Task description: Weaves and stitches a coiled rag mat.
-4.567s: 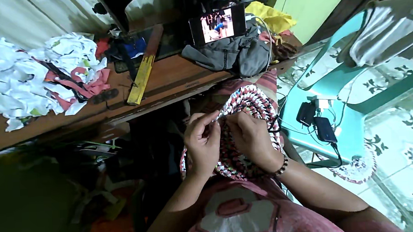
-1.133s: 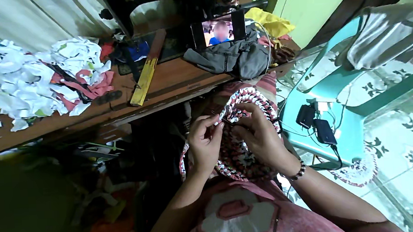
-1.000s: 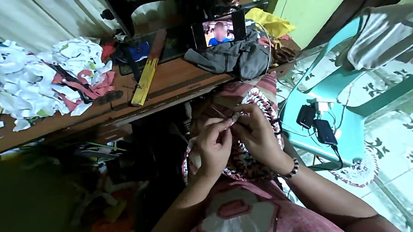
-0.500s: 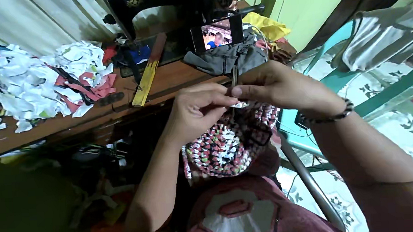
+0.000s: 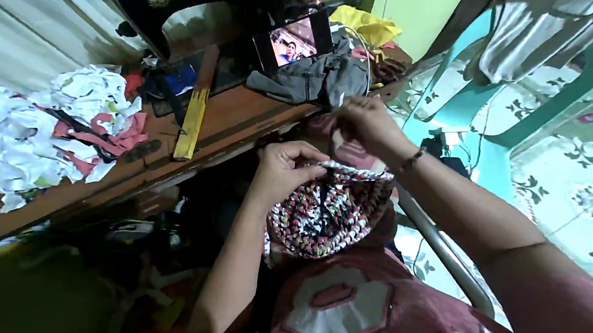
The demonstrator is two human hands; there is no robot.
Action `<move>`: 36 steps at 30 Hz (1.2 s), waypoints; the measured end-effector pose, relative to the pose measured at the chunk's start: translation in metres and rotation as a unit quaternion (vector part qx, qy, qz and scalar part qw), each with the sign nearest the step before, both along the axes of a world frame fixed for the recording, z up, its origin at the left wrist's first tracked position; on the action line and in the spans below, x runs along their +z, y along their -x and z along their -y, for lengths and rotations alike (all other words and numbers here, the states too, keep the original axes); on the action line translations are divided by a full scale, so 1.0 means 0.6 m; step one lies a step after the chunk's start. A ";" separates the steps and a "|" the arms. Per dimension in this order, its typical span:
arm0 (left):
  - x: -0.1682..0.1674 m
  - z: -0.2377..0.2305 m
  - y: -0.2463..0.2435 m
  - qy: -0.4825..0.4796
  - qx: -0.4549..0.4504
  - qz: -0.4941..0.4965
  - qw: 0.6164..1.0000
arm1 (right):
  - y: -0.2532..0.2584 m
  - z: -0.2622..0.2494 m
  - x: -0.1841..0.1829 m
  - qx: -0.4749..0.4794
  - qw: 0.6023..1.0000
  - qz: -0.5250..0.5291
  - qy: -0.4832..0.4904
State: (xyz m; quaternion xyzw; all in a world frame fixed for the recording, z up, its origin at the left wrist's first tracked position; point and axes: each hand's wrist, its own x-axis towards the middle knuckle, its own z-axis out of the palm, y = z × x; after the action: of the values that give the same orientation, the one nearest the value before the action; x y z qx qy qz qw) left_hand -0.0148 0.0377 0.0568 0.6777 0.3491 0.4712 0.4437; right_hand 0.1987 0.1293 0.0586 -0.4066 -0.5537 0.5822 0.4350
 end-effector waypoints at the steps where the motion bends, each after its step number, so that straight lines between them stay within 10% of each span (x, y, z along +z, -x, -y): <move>1: 0.001 0.005 0.000 -0.003 -0.009 0.002 1.000 | -0.019 -0.027 -0.004 -0.064 0.998 -0.010 0.016; 11: -0.009 0.011 0.024 0.072 -0.011 0.051 0.996 | -0.460 -0.115 -0.032 -0.318 0.853 -0.415 -0.010; 15: -0.018 0.005 0.030 0.074 -0.005 0.078 0.994 | -0.574 -0.075 -0.062 -0.458 0.856 -0.221 -0.095; 21: -0.005 -0.015 -0.001 0.085 -0.016 0.065 0.994 | -0.254 -0.038 0.026 -0.073 0.972 0.150 -0.163; 27: 0.001 -0.013 0.002 0.099 0.000 0.052 0.994 | -0.037 -0.021 0.014 0.378 0.894 0.161 -0.176; 36: -0.002 -0.013 0.007 0.119 -0.004 0.056 0.991 | -0.055 -0.040 -0.038 0.264 0.960 0.066 -0.069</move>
State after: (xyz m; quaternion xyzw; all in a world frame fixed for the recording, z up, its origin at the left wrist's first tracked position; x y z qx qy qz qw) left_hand -0.0190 0.0454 0.0558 0.5939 0.3743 0.4616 0.5423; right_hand 0.2314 0.1531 0.0361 -0.2526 -0.7076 0.6085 0.2555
